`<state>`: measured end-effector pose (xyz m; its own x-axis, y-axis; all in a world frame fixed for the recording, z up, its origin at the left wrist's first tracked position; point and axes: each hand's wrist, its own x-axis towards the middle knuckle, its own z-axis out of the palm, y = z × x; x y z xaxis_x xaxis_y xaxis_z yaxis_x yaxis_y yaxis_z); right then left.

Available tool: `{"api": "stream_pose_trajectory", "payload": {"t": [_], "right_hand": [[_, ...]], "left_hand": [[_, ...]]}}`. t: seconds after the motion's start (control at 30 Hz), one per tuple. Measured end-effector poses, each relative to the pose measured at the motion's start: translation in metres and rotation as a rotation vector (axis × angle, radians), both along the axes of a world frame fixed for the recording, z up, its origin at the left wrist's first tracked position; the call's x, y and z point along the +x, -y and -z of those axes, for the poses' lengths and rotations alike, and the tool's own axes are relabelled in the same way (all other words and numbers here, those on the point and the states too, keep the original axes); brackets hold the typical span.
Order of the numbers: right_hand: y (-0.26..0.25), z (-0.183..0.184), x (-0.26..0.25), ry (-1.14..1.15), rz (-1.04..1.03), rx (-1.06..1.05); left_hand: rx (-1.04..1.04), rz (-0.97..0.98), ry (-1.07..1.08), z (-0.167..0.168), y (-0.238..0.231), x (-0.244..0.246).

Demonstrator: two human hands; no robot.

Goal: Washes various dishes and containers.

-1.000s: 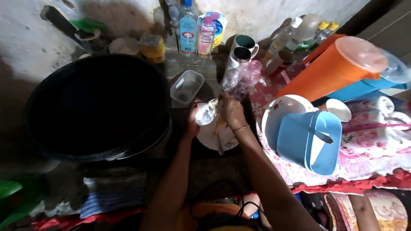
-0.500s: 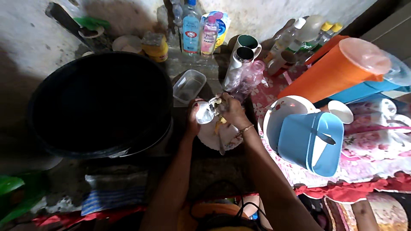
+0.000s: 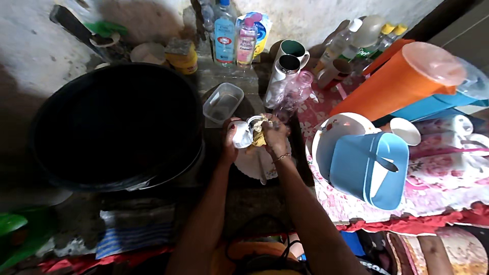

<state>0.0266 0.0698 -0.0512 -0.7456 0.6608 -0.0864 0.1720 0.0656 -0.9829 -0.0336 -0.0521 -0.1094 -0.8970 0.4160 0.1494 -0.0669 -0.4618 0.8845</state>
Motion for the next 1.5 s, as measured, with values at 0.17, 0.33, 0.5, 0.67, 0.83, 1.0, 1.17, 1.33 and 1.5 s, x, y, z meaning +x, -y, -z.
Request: {"api": "stream_pose_trajectory", "payload": {"t": [0.17, 0.33, 0.5, 0.67, 0.83, 1.0, 1.17, 1.33, 1.5], "right_hand": [[-0.012, -0.019, 0.001, 0.084, -0.25, 0.48], [-0.035, -0.033, 0.003, 0.1, -0.461, 0.736], [-0.024, 0.002, 0.006, -0.025, -0.194, 0.241], [-0.006, -0.015, 0.017, -0.021, 0.031, 0.224], [0.019, -0.04, 0.028, -0.244, -0.254, 0.648], [-0.01, -0.074, -0.002, -0.086, -0.061, 0.654], [-0.004, -0.102, 0.011, -0.159, 0.028, 0.565], [0.003, -0.092, 0.033, -0.215, 0.113, 0.531], [0.006, -0.085, 0.042, 0.294, -0.336, 0.605]], "left_hand": [[-0.003, 0.044, 0.077, -0.005, 0.002, -0.001], [-0.067, 0.138, 0.104, -0.007, 0.004, -0.001], [0.006, 0.057, 0.105, -0.005, -0.002, 0.002], [-0.253, -0.044, 0.027, -0.013, -0.007, 0.014], [-0.278, -0.103, 0.098, -0.055, -0.026, 0.025], [-0.551, 0.002, -0.238, -0.106, -0.041, 0.011], [-0.766, 0.022, -0.49, -0.168, -0.058, -0.023], [-0.988, -0.047, -0.677, -0.207, -0.068, -0.038], [-1.05, -0.029, -0.681, -0.219, -0.069, -0.041]]}}
